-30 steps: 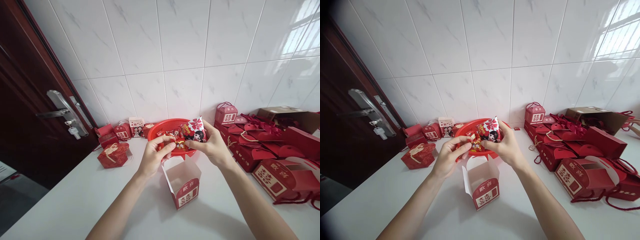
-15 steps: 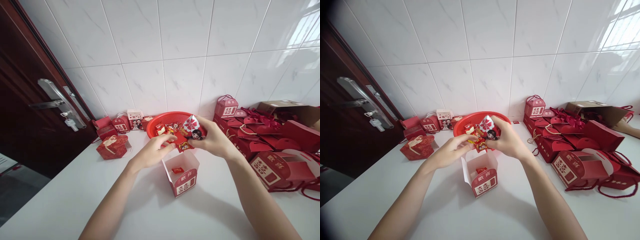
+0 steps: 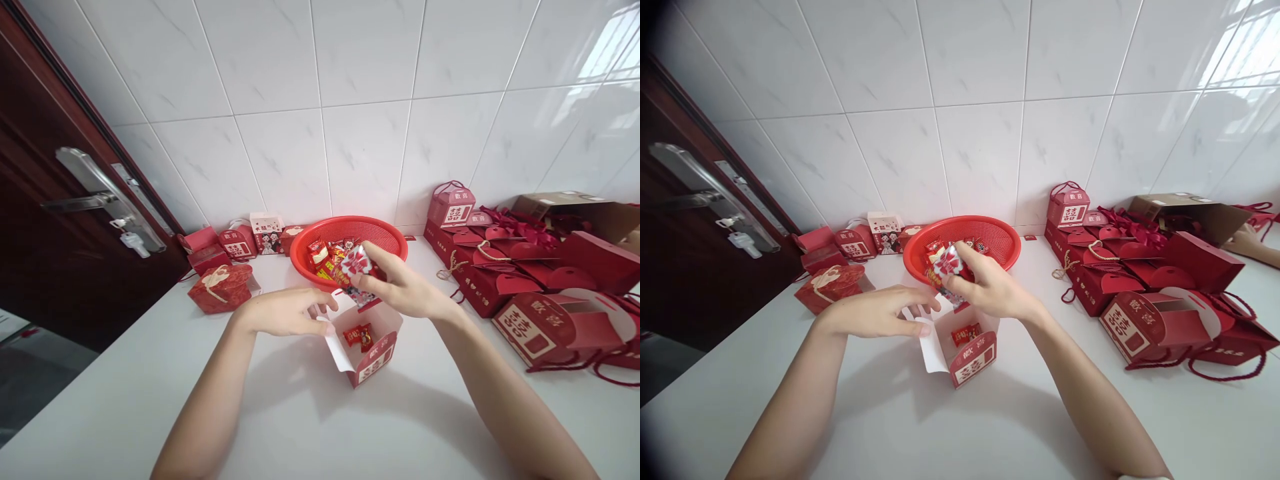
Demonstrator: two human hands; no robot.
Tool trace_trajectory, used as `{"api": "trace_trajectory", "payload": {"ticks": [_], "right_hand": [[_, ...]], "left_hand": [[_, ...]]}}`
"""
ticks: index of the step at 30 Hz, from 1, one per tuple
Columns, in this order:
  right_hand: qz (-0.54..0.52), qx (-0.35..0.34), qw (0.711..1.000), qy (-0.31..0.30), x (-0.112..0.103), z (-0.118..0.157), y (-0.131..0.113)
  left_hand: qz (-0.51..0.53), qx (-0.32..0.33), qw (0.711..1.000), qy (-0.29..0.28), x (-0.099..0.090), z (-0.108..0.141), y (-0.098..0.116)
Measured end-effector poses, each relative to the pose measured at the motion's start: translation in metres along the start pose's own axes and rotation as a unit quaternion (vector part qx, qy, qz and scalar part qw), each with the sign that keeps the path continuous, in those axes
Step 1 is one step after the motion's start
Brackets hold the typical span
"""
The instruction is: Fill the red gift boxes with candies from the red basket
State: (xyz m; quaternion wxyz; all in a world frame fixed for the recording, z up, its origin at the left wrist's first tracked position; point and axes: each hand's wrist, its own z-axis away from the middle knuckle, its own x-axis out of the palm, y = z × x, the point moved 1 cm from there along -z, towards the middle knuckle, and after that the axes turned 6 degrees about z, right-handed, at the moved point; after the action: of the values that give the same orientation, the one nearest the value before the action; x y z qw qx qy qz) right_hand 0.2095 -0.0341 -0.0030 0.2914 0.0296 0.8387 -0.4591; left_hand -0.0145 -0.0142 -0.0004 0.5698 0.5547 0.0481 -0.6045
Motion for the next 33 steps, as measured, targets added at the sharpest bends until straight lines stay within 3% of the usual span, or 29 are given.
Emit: {"api": "trace_trajectory", "payload": {"ticks": [3,7,11,17,19,22,25,28,33], "right_hand": [[0.052,0.012,0.992,-0.113,0.003,0.001,0.001],[0.13,0.085,0.959,-0.237,0.006,0.004,0.0],[0.19,0.114,0.951,-0.213,0.007,0.004,-0.002],[0.237,0.06,0.953,-0.182,-0.008,0.007,-0.007],[0.284,0.08,0.94,-0.174,-0.015,0.011,-0.01],[0.394,0.149,0.892,-0.162,-0.022,0.019,-0.013],[0.443,0.184,0.857,-0.189,-0.02,0.022,-0.015],[0.398,0.157,0.875,-0.229,-0.012,0.019,-0.016],[0.302,0.123,0.89,-0.318,-0.004,0.016,-0.011]], "left_hand": [[0.003,0.032,0.999,-0.025,-0.002,-0.001,0.001],[-0.003,0.036,0.999,-0.021,-0.003,-0.001,0.002],[0.01,0.017,1.0,-0.011,-0.002,0.0,0.0],[0.009,-0.009,1.0,-0.015,0.0,0.002,0.0],[0.004,-0.003,1.0,-0.013,0.0,0.005,0.002],[-0.013,0.024,0.999,-0.019,0.001,0.009,0.008],[-0.019,0.068,0.997,-0.024,0.003,0.01,0.015],[-0.002,0.091,0.996,0.013,0.009,0.005,0.021],[-0.071,0.038,0.992,0.098,0.027,-0.009,0.034]]}}
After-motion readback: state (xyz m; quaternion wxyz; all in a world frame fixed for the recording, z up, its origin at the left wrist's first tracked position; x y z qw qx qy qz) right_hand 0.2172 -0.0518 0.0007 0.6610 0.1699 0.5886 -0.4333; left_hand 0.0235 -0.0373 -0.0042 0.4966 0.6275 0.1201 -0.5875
